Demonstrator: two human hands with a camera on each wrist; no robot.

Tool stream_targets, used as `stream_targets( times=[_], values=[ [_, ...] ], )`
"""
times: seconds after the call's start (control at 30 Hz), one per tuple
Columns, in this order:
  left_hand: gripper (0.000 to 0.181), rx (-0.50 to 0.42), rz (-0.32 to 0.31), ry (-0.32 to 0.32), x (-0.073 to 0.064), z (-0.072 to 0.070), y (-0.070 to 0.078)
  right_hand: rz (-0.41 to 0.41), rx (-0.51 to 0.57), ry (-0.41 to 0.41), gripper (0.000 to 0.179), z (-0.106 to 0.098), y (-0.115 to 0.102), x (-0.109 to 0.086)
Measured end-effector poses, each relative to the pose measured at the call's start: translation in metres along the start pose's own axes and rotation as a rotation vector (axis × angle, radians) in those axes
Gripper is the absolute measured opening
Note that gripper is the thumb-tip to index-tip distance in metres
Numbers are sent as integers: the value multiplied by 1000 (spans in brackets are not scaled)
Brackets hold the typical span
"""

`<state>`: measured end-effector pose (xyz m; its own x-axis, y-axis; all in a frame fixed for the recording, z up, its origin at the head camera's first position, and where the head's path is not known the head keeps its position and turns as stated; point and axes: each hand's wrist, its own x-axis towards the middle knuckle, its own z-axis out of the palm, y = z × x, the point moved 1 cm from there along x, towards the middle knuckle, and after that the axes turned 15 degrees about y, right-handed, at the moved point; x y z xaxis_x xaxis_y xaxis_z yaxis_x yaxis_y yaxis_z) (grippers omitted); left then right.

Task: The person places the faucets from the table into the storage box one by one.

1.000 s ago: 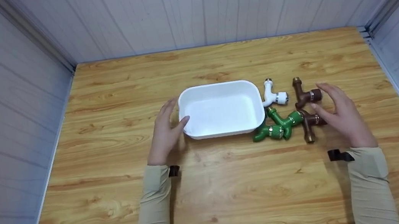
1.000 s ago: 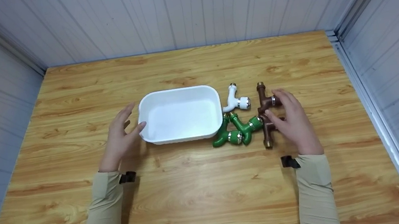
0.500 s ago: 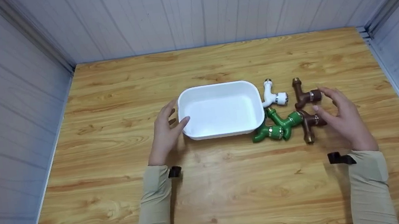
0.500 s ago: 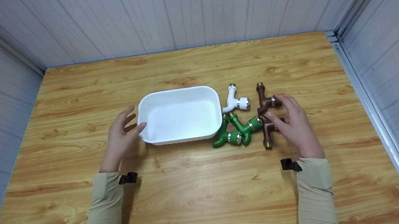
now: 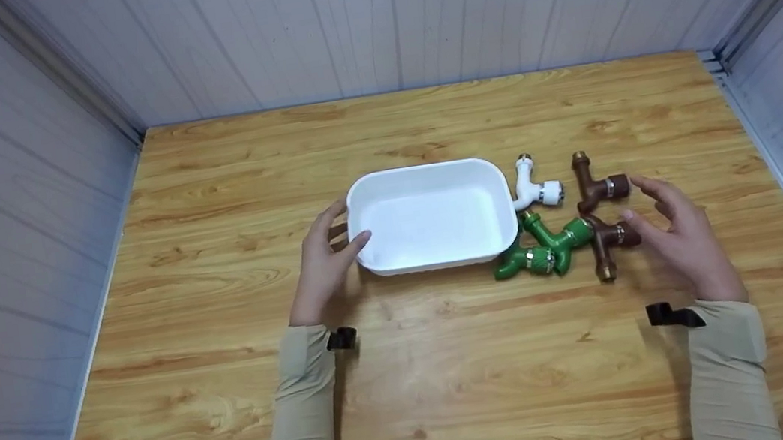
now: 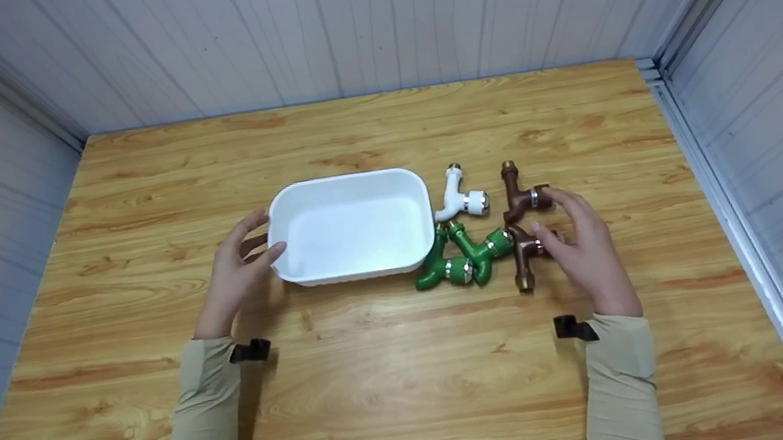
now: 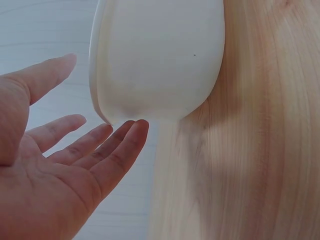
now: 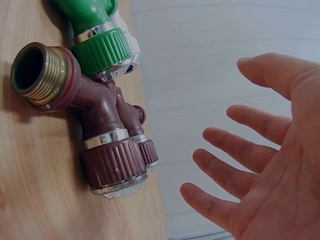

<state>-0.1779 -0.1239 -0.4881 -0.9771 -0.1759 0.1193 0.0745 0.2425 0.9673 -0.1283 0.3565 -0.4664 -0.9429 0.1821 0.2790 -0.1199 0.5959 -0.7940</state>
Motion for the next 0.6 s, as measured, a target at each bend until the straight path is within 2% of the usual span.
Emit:
stream_targets(
  times=[0.2, 0.33, 0.43, 0.57, 0.6],
  values=[
    [60, -64, -62, -38, 1, -3, 2, 29, 22, -3, 53, -2, -8, -4],
    [57, -75, -99, -46, -3, -6, 17, 22, 47, 2, 50, -4, -26, -8],
    [56, -75, -111, -48, -6, -8, 27, 21, 61, 3, 49, -5, -31, -11],
    [55, -82, -107, -50, -7, -7, 28, 29, 62, 1, 49, -6, -29, -12],
    [54, -81, -100, -45, -6, -7, 23, 33, 61, 1, 49, -6, -29, -12]
  ],
)
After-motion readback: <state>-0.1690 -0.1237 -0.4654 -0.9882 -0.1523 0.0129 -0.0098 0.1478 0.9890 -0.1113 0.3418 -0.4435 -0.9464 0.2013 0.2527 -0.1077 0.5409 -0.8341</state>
